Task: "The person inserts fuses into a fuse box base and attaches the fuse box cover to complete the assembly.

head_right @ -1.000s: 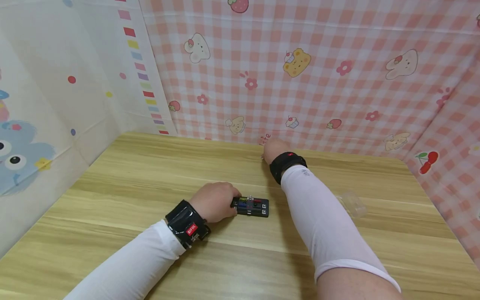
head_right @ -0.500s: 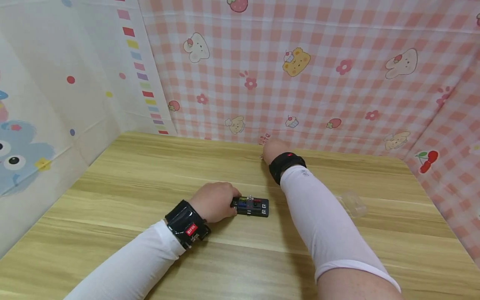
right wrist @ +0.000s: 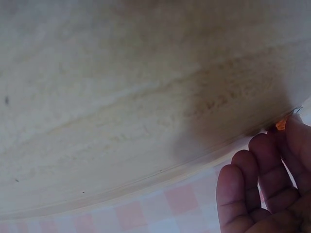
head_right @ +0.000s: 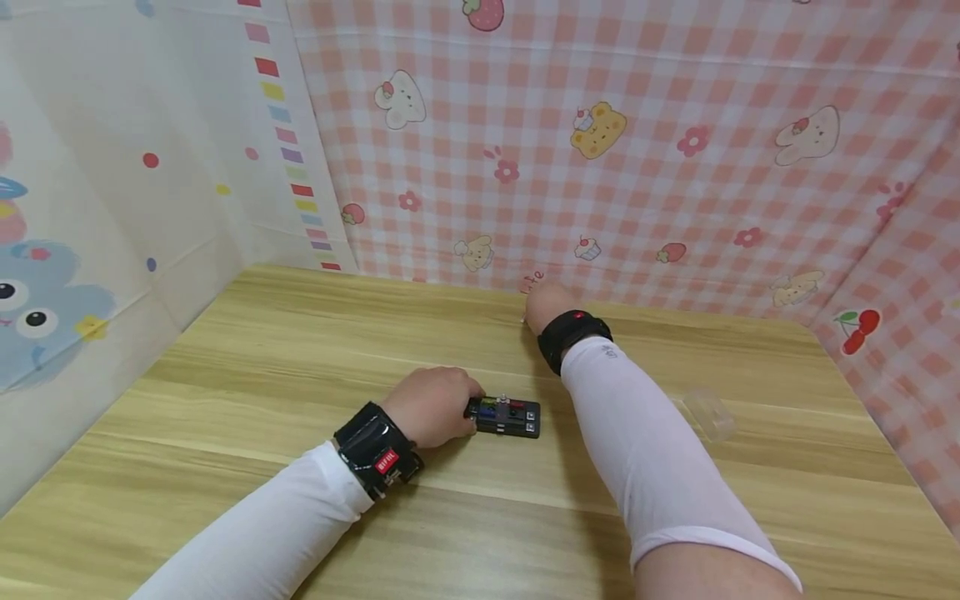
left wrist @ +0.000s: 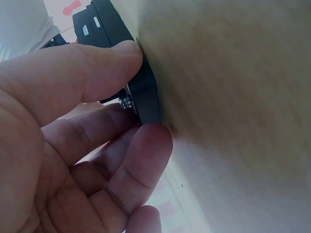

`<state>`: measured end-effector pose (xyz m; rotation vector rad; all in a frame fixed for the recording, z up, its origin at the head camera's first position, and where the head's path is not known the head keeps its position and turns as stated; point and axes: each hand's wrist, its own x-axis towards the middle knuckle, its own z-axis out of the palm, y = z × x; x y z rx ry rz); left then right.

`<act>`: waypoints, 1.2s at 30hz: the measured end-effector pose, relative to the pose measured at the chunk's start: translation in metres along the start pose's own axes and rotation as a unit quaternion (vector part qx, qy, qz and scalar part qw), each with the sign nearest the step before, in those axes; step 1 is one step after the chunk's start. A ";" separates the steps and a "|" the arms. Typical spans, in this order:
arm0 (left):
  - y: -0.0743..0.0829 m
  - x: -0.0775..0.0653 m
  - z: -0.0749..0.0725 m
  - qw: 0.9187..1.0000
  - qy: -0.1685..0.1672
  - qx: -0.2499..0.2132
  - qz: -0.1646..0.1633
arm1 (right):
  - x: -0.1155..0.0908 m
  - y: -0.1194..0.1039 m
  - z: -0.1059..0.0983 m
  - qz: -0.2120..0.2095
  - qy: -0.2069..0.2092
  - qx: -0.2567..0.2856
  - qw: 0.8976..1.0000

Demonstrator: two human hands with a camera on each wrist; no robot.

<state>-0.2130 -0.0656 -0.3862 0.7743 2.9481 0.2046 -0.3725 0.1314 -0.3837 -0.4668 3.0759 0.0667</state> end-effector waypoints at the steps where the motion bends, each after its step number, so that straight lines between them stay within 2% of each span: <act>1: 0.000 0.000 0.000 1.000 0.000 0.000 0.000 | -0.001 -0.001 -0.001 0.002 0.000 0.000 1.000; 11: 0.001 -0.002 0.001 1.000 0.000 -0.004 -0.007 | -0.005 -0.007 -0.004 -0.023 -0.004 -0.027 0.999; 23: 0.001 -0.002 0.000 1.000 0.000 -0.004 -0.004 | -0.007 -0.004 -0.006 -0.035 -0.003 0.006 0.999; 29: 0.001 -0.001 -0.001 1.000 -0.002 -0.002 -0.001 | -0.012 -0.005 -0.012 -0.023 0.000 0.067 0.997; 36: -0.001 0.000 0.001 1.000 0.000 0.004 0.001 | -0.025 -0.004 -0.015 0.020 0.018 0.156 0.987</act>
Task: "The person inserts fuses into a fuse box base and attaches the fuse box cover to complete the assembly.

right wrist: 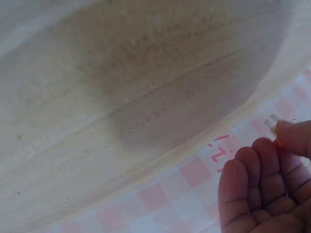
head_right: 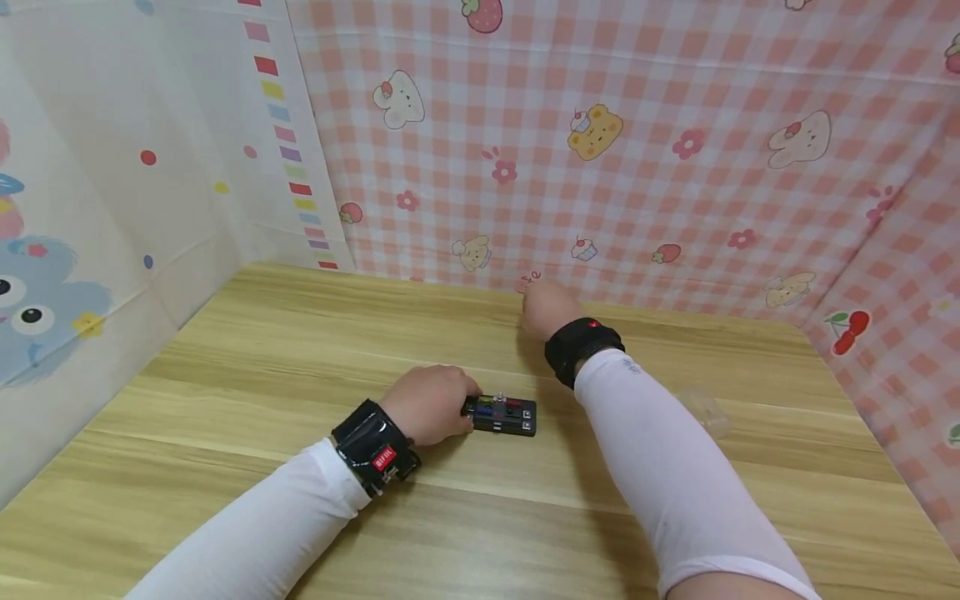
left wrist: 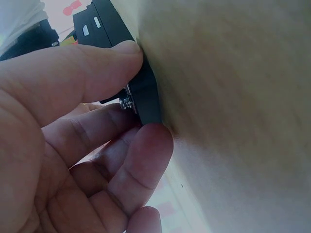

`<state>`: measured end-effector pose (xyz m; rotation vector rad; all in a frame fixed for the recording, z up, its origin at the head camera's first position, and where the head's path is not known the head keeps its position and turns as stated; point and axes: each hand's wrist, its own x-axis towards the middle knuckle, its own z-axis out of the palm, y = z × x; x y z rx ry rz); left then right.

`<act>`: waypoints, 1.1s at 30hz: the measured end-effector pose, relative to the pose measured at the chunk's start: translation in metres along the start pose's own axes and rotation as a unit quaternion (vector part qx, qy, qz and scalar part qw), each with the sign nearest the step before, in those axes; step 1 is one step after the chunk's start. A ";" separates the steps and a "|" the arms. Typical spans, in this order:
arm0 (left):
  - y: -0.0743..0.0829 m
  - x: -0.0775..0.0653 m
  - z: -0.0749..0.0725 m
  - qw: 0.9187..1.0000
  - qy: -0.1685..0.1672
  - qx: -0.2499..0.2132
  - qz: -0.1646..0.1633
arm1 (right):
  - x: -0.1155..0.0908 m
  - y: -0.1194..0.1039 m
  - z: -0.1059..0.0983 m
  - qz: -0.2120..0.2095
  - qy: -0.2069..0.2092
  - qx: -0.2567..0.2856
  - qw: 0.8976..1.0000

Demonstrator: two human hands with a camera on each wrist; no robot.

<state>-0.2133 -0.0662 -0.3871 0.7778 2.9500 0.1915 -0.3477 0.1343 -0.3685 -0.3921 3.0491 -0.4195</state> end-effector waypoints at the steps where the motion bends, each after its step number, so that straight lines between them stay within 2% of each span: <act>1: 0.000 0.000 0.000 1.000 0.000 0.000 0.000 | -0.002 0.000 0.000 0.007 0.003 0.005 1.000; 6: 0.001 0.000 -0.001 1.000 -0.002 -0.004 -0.005 | -0.010 0.004 0.000 0.023 0.016 0.006 1.000; 16: 0.001 0.000 0.000 1.000 -0.001 -0.003 -0.005 | -0.023 0.010 -0.001 0.038 0.006 0.026 0.999; 26: 0.002 -0.001 0.000 1.000 -0.002 -0.012 -0.010 | -0.031 0.011 -0.001 0.027 0.024 0.024 0.999; 33: 0.003 -0.001 -0.001 1.000 -0.002 -0.016 -0.011 | -0.037 0.012 -0.001 0.040 0.013 0.032 0.999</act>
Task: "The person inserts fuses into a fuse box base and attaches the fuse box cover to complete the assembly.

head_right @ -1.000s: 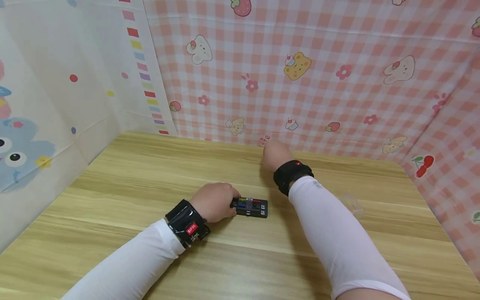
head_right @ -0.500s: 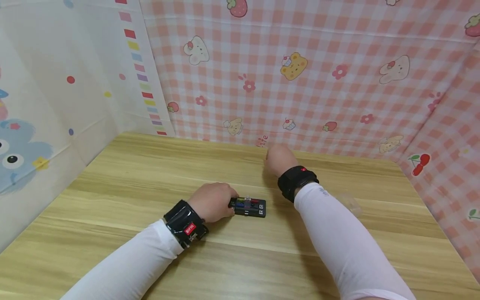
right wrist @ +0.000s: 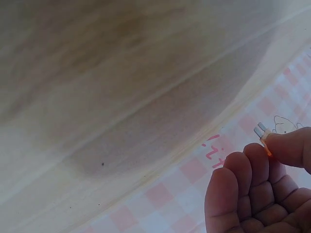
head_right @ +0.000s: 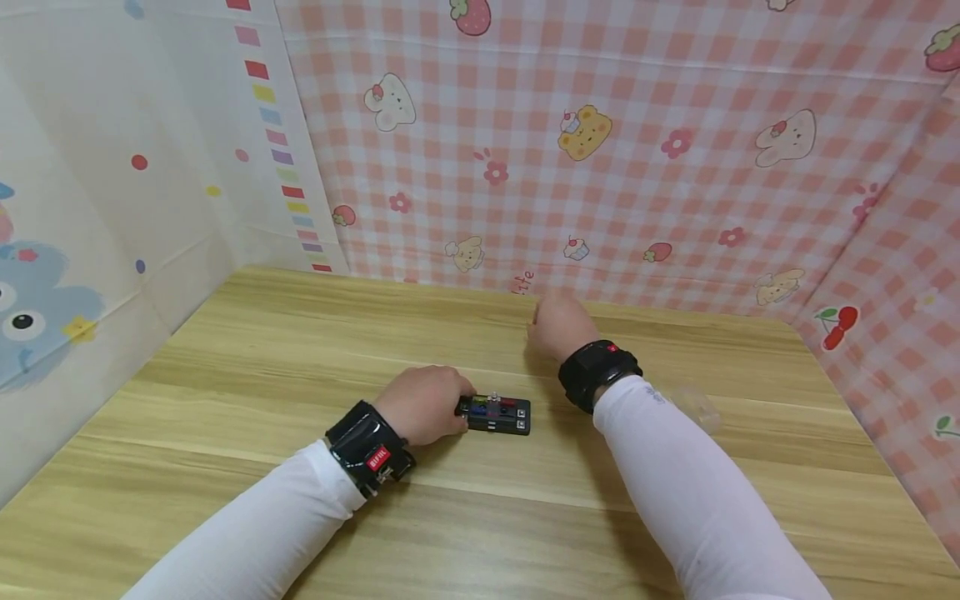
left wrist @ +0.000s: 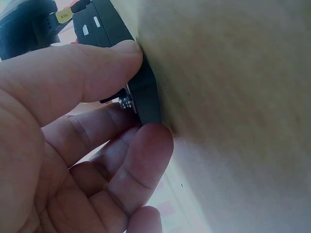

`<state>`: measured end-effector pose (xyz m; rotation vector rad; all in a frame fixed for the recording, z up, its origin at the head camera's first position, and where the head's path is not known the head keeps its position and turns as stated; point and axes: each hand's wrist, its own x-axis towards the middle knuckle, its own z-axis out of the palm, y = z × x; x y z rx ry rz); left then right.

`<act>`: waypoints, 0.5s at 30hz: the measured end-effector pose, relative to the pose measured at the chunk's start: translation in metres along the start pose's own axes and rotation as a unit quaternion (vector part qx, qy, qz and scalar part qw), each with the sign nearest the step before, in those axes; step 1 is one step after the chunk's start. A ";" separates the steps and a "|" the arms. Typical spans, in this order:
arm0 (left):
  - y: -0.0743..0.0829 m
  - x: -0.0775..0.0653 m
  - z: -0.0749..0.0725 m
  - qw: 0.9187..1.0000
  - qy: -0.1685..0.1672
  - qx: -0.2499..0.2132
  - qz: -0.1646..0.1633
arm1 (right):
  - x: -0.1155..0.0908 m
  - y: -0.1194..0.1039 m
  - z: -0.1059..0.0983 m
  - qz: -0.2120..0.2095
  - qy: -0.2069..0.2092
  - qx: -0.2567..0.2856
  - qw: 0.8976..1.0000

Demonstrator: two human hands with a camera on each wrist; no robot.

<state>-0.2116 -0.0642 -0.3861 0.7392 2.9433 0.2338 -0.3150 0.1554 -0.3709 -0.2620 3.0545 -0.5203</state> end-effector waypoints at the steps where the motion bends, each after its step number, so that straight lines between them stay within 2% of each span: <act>1: 0.000 0.000 0.000 1.000 0.000 0.000 0.000 | -0.001 0.000 0.000 0.001 -0.001 0.001 1.000; 8: 0.000 0.000 0.000 1.000 0.003 0.002 0.006 | -0.008 0.001 0.001 0.000 0.009 -0.001 1.000; 15: 0.000 0.000 0.000 1.000 0.000 0.002 0.005 | -0.018 0.001 0.001 -0.004 0.009 0.019 1.000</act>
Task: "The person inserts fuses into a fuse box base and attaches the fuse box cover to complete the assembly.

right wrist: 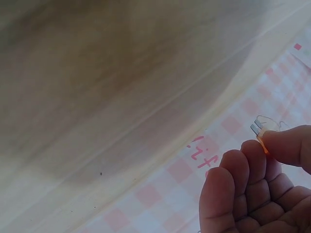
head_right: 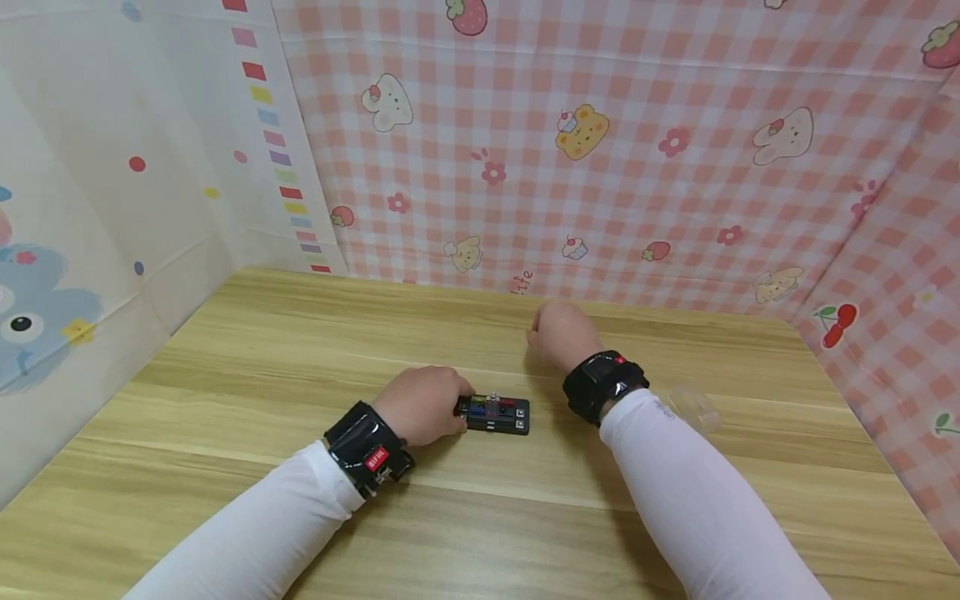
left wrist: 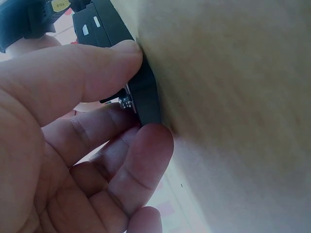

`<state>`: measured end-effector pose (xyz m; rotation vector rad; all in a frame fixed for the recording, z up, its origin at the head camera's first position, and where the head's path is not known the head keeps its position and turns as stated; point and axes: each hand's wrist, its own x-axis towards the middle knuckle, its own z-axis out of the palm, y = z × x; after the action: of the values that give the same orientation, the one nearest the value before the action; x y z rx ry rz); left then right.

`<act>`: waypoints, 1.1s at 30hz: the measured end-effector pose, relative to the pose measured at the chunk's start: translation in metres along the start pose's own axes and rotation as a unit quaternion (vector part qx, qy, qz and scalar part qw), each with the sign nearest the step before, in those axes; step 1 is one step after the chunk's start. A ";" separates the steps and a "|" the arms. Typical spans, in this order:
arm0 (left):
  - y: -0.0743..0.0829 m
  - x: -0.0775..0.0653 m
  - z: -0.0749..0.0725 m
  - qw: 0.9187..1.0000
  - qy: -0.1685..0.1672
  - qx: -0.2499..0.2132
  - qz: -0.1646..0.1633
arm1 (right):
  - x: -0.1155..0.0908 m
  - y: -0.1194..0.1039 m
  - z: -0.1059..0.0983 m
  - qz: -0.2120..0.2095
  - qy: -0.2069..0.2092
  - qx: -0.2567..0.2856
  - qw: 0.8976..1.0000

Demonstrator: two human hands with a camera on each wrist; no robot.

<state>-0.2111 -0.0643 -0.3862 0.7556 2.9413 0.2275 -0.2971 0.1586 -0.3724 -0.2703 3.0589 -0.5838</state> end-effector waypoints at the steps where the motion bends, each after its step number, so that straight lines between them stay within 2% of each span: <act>1: 0.000 0.000 0.000 1.000 -0.001 -0.001 -0.001 | -0.002 0.000 0.000 -0.001 -0.001 0.002 1.000; 23: 0.002 0.000 -0.002 1.000 -0.009 -0.005 -0.006 | -0.028 0.001 -0.006 -0.017 0.004 0.018 1.000; 33: 0.001 0.001 -0.001 1.000 -0.009 -0.005 -0.008 | -0.044 -0.001 -0.005 -0.052 0.019 0.026 0.998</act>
<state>-0.2115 -0.0634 -0.3853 0.7278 2.9262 0.2321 -0.2536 0.1675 -0.3680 -0.4230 3.0759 -0.6802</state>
